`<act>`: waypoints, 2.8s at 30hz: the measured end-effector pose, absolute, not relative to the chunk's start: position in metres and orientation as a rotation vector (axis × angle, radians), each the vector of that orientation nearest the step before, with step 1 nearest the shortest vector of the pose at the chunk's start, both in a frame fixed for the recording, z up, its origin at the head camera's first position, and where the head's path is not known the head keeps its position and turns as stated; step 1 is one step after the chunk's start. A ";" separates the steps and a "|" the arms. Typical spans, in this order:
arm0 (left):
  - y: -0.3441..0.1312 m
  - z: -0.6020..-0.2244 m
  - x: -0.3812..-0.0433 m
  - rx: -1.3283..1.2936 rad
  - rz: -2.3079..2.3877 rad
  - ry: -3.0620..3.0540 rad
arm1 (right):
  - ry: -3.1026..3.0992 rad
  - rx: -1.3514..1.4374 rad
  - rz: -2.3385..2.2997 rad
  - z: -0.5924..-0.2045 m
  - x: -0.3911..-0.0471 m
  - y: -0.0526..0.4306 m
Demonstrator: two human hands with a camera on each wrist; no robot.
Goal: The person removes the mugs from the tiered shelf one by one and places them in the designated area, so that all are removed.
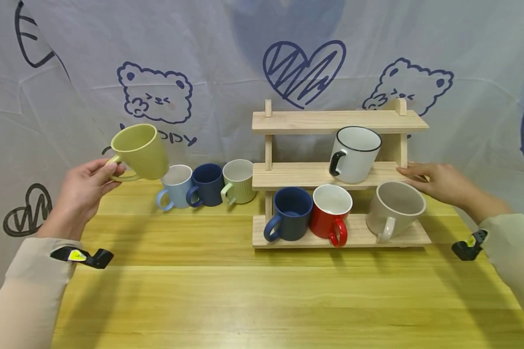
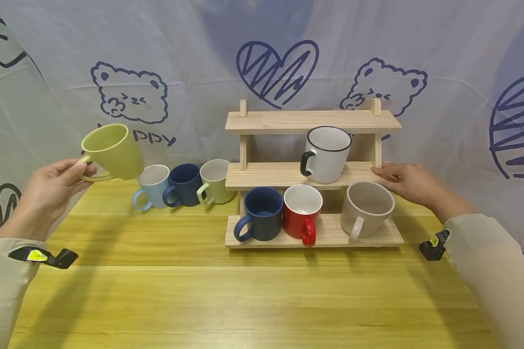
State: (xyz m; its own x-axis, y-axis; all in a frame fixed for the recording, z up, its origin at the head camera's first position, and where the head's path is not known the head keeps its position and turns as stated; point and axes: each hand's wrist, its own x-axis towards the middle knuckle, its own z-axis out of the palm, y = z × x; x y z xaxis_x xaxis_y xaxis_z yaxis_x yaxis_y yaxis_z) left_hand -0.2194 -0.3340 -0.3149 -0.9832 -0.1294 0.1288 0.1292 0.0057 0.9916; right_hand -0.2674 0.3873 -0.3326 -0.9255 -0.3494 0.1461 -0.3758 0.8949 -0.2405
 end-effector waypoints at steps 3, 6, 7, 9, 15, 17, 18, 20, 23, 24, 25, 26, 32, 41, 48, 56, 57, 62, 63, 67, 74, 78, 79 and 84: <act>-0.339 -0.318 -0.219 0.029 -2.064 -2.107 | -2.959 0.567 0.407 -0.332 -0.267 0.387; -0.343 -0.322 -0.220 0.062 -2.027 -2.138 | -2.960 0.566 0.407 -0.332 -0.267 0.387; -0.344 -0.323 -0.220 0.071 -2.017 -2.148 | -2.960 0.565 0.409 -0.332 -0.267 0.387; -0.346 -0.325 -0.221 0.082 -2.020 -2.146 | -2.964 0.564 0.407 -0.331 -0.267 0.387; -0.354 -0.331 -0.221 0.112 -2.043 -2.129 | -2.965 0.565 0.404 -0.331 -0.267 0.386; -0.356 -0.334 -0.222 0.123 -2.038 -2.132 | -2.969 0.560 0.405 -0.331 -0.267 0.386; -0.357 -0.335 -0.223 0.133 -2.040 -2.127 | -2.970 0.558 0.406 -0.330 -0.267 0.386; -0.359 -0.338 -0.224 0.144 -2.040 -2.119 | -2.972 0.556 0.411 -0.330 -0.266 0.386; -0.362 -0.343 -0.225 0.149 -2.059 -2.092 | -2.971 0.555 0.414 -0.330 -0.266 0.386; -0.363 -0.344 -0.225 0.147 -2.057 -2.091 | -2.970 0.556 0.415 -0.331 -0.266 0.386; -0.363 -0.346 -0.226 0.142 -2.060 -2.086 | -2.968 0.557 0.414 -0.331 -0.266 0.386; -0.364 -0.348 -0.226 0.140 -2.051 -2.090 | -2.966 0.559 0.413 -0.331 -0.266 0.387; -0.367 -0.359 -0.229 0.138 -2.025 -2.101 | -2.960 0.565 0.406 -0.332 -0.265 0.388; -0.372 -0.383 -0.225 0.139 -2.081 -2.037 | -2.952 0.574 0.388 -0.333 -0.268 0.388; -0.371 -0.396 -0.228 0.124 -2.131 -1.977 | -2.925 0.588 0.405 -0.335 -0.269 0.388; -0.369 -0.407 -0.230 0.134 -2.080 -2.017 | -2.922 0.586 0.410 -0.335 -0.268 0.388; -0.369 -0.408 -0.230 0.135 -2.074 -2.021 | -2.924 0.584 0.409 -0.334 -0.268 0.388; -0.368 -0.414 -0.232 0.152 -2.062 -2.029 | -2.936 0.579 0.404 -0.334 -0.268 0.388; -0.368 -0.415 -0.232 0.155 -2.065 -2.028 | -2.937 0.578 0.402 -0.334 -0.268 0.388; -0.366 -0.418 -0.234 0.174 -2.065 -2.034 | -2.934 0.582 0.409 -0.334 -0.268 0.388; -0.364 -0.420 -0.234 0.215 -2.040 -2.059 | -2.938 0.572 0.407 -0.333 -0.266 0.387; -0.365 -0.421 -0.234 0.216 -2.026 -2.086 | -2.945 0.565 0.409 -0.332 -0.266 0.386; -0.365 -0.421 -0.234 0.213 -2.018 -2.096 | -2.946 0.564 0.409 -0.332 -0.266 0.386; -0.366 -0.421 -0.233 0.191 -2.010 -2.111 | -2.951 0.566 0.413 -0.333 -0.266 0.387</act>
State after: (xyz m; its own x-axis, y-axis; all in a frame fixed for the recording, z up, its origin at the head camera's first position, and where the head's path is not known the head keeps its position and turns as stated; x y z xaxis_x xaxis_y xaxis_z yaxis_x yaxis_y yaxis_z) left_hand -0.2326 -0.3658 -0.4214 -0.9675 -0.2433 0.0691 0.0571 0.0560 0.9968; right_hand -0.2659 0.3868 -0.3329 -0.9246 -0.3473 0.1565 -0.3769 0.8936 -0.2436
